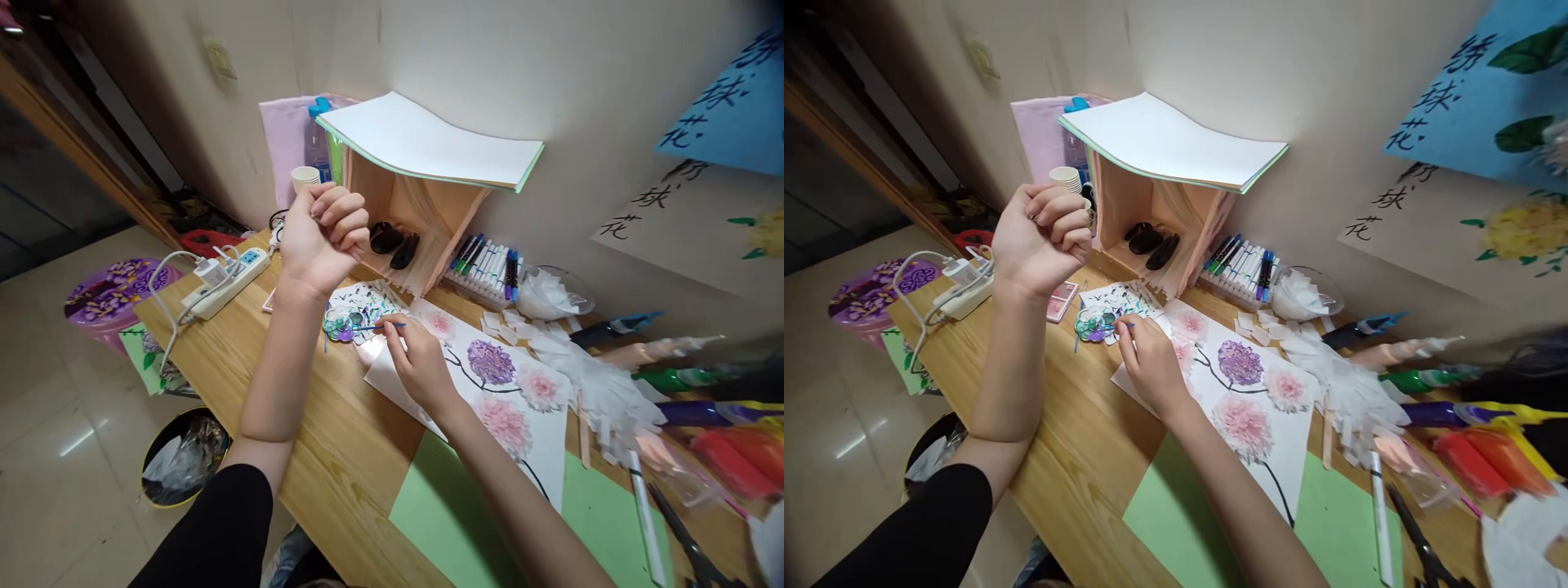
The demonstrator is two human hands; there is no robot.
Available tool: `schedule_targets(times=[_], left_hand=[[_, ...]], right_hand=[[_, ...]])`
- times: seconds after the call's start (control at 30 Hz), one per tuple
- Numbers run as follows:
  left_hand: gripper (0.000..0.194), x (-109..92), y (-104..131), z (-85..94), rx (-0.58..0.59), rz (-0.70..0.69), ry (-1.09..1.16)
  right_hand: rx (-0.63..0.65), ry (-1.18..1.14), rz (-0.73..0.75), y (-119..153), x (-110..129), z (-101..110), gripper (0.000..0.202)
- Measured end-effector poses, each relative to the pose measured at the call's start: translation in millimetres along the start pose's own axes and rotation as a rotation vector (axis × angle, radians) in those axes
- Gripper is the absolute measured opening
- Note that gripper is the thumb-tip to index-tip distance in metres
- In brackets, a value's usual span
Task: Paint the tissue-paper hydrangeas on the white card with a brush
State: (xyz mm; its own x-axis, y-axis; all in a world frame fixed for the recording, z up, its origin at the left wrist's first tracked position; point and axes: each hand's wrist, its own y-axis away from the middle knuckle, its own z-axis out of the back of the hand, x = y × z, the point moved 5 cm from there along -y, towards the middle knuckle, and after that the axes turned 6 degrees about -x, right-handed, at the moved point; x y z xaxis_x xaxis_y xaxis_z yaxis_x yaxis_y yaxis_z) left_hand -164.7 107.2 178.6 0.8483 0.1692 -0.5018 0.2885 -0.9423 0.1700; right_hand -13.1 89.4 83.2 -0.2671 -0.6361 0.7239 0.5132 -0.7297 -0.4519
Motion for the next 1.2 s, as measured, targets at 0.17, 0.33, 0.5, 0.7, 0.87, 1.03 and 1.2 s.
schedule_targets(times=[0.17, 0.33, 0.5, 0.7, 0.87, 1.03, 1.2], left_hand=[[0.043, 1.2, 1.1, -1.1, 0.016, -0.005, -0.009], [0.043, 3.5, 2.4, -3.0, 0.021, 0.011, -0.025], [0.044, 4.2, 2.9, -3.3, 0.008, 0.006, -0.011], [0.044, 5.6, 2.7, -3.1, 0.015, 0.024, -0.008], [0.045, 5.9, 3.1, -3.1, -0.002, 0.024, -0.004], [0.044, 10.5, 1.1, -4.6, 0.025, 0.048, -0.001], [0.043, 30.1, -3.3, -10.2, 0.065, 0.109, -0.047]], right_hand=[[0.026, 0.024, -0.012, -1.2, -1.6, -7.4, 0.023], [0.033, 0.043, -0.006, -0.7, -3.4, -12.9, 0.025], [0.045, 0.04, -0.019, -1.5, -5.3, -16.4, 0.025], [0.058, 0.027, -0.028, -2.5, -3.7, -19.1, 0.024], [0.024, -0.003, -0.013, -1.1, -0.7, -11.9, 0.022], [-0.097, -0.097, -0.089, 13.6, -3.5, 24.1, 0.021], [-0.403, -0.013, -0.175, 47.0, -20.4, 104.5, 0.026]])
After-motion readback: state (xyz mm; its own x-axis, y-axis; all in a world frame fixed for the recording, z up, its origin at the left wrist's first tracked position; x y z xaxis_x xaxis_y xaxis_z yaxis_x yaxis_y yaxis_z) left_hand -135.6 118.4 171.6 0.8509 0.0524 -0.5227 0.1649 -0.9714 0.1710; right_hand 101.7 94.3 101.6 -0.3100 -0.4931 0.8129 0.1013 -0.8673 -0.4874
